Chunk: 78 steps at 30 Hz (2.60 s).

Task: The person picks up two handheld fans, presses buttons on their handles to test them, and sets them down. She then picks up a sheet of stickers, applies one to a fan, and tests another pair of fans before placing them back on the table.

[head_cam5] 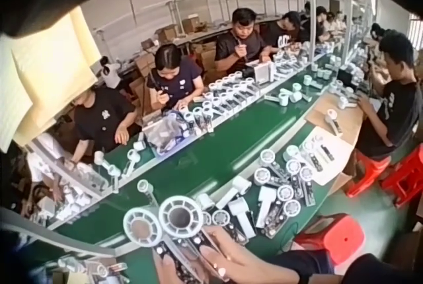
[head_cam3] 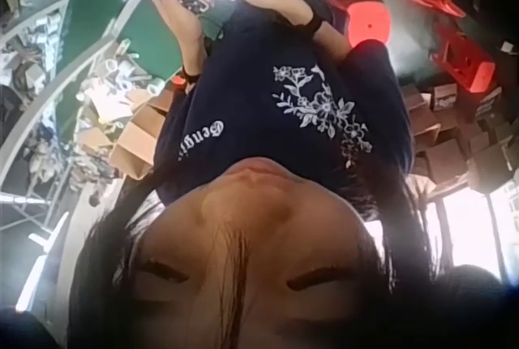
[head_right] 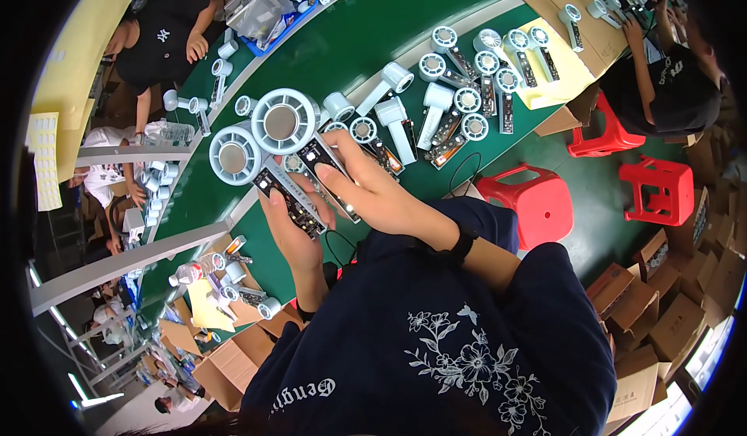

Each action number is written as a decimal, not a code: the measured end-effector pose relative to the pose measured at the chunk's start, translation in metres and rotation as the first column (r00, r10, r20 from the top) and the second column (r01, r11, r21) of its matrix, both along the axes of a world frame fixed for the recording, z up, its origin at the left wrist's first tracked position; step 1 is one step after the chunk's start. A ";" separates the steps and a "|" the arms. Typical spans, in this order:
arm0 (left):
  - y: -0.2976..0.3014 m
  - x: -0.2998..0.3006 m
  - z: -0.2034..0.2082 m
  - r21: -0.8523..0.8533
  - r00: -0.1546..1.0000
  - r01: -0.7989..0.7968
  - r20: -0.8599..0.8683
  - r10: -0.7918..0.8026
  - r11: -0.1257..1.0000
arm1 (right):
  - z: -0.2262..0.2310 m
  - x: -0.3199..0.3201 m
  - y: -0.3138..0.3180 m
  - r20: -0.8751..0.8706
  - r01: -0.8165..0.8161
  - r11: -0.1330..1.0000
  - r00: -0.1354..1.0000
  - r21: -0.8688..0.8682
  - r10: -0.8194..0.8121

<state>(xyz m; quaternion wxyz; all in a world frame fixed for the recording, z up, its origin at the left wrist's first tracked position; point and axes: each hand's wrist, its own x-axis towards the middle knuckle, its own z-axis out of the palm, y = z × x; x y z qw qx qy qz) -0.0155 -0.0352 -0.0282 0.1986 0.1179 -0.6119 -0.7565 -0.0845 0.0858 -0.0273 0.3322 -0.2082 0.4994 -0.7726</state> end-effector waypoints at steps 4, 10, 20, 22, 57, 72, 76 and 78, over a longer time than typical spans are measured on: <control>0.006 -0.008 0.000 0.036 0.997 0.072 0.010 -0.073 0.997 | -0.004 -0.001 0.010 0.017 0.066 0.998 0.998 0.019 -0.066; 0.037 -0.041 -0.003 0.069 0.983 0.179 0.033 -0.182 0.981 | -0.011 -0.022 0.046 0.017 0.187 0.982 0.982 -0.006 -0.187; 0.158 -0.141 -0.012 0.045 0.958 0.266 0.101 -0.269 0.963 | -0.016 -0.106 0.165 0.135 0.328 0.944 0.938 -0.037 -0.320; 0.180 -0.158 -0.014 0.033 0.952 0.282 0.115 -0.284 0.959 | -0.016 -0.121 0.191 0.170 0.328 0.945 0.932 -0.021 -0.320; 0.409 -0.397 -0.210 -0.011 0.686 0.643 0.453 -0.569 0.766 | -0.191 -0.308 0.415 0.132 0.447 0.643 0.750 0.623 -0.648; -0.087 -0.187 -0.157 -0.675 0.818 0.033 0.442 0.368 0.737 | -0.301 -0.374 0.480 -0.609 0.406 0.537 0.744 0.739 0.276; -0.264 -0.049 -0.215 -0.949 0.246 -0.020 0.300 0.922 0.314 | -0.302 -0.388 0.499 -0.076 0.179 0.612 0.979 0.770 -0.190; -0.294 -0.031 -0.230 -0.971 -0.009 -0.044 0.235 0.972 0.235 | -0.241 -0.386 0.475 -0.073 0.271 0.208 0.755 0.940 -0.652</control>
